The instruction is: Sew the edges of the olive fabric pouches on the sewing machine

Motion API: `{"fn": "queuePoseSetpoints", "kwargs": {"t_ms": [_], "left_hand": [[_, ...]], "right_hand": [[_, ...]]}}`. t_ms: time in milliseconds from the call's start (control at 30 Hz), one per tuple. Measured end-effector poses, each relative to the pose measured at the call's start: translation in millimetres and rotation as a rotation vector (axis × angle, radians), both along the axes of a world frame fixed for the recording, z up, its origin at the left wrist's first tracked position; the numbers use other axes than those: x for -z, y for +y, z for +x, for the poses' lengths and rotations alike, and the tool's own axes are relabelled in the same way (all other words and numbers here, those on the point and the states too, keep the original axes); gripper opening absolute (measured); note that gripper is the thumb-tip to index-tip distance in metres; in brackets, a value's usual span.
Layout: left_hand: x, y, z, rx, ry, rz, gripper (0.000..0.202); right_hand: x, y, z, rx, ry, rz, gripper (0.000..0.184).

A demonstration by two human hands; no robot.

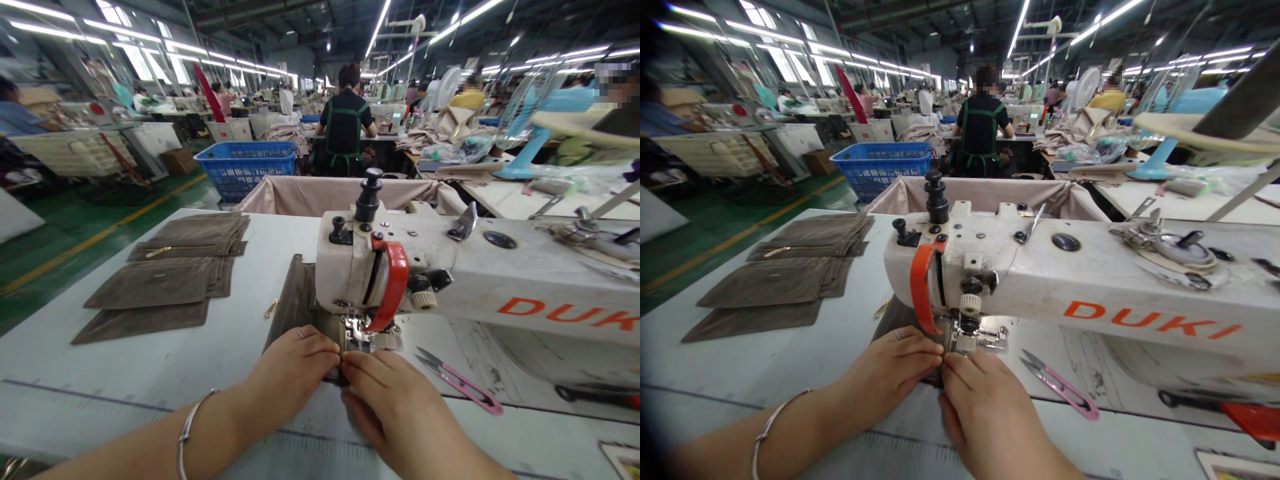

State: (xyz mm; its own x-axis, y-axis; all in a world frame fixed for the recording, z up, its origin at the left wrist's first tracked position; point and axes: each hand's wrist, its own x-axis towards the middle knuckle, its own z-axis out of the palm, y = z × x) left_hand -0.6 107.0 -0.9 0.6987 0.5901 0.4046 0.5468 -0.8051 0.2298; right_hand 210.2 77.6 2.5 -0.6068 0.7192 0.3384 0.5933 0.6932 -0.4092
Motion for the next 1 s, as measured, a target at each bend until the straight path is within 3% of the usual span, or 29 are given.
{"fn": "queuePoseSetpoints", "kwargs": {"t_ms": [167, 533, 1000], "left_hand": [[0.6, 18.0, -2.0, 0.019, 0.063, 0.005, 0.017], [-4.1, 45.5, 5.5, -0.117, 0.099, 0.094, 0.018], [-8.8, 49.6, 7.6, -0.214, 0.166, -0.014, 0.022]], "right_hand": [[1.7, 14.7, 2.6, 0.049, -0.091, 0.028, 0.028], [20.2, 26.9, 2.2, 0.172, -0.107, 0.083, 0.032], [14.8, 27.2, 0.8, 0.183, -0.131, 0.092, 0.030]]}}
